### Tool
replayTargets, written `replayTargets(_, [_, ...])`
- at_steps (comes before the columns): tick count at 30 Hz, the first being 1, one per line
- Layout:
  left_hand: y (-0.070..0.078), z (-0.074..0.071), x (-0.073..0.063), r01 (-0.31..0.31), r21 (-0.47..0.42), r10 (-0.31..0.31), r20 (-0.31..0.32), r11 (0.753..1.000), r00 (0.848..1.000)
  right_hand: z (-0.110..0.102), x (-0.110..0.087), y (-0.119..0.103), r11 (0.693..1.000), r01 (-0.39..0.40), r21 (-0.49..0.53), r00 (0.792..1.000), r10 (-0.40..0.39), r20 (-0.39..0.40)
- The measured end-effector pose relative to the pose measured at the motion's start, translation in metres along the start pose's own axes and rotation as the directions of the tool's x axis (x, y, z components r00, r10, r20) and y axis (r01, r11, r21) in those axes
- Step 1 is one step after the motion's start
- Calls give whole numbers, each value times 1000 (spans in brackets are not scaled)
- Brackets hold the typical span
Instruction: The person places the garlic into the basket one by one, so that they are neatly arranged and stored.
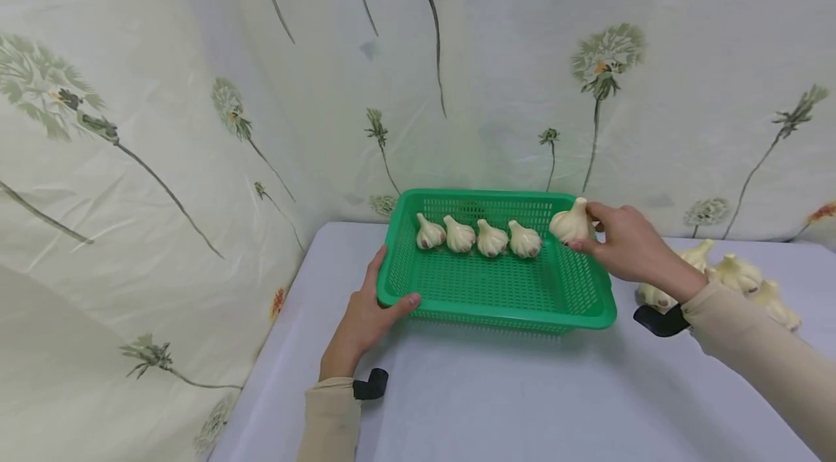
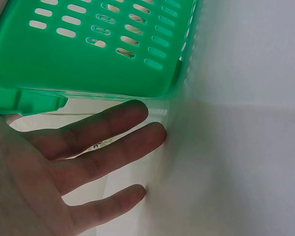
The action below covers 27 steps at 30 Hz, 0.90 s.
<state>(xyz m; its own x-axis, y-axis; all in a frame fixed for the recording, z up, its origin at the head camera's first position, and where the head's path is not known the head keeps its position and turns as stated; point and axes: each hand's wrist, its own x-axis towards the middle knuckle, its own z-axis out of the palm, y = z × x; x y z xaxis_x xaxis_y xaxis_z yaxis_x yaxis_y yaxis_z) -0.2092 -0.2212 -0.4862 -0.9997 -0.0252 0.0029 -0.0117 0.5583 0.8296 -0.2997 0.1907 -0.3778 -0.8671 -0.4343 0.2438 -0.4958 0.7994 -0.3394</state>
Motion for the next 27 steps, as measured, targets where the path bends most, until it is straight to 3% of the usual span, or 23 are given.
replayTargets(9, [-1,-2,-1,-1,2,1,-1,1000,1000,5,19,-22,999,8,52,999,-10,51])
replayTargets(18, [-1,-3,0,-6,-4,6,-7,1000,1000,21,38,-38,989,33,141,992,-50,118])
replayTargets(27, [-2,-1,0,-11,-12,11,-1,1000,1000,42,53,-46,975,79,208,985,-109,136])
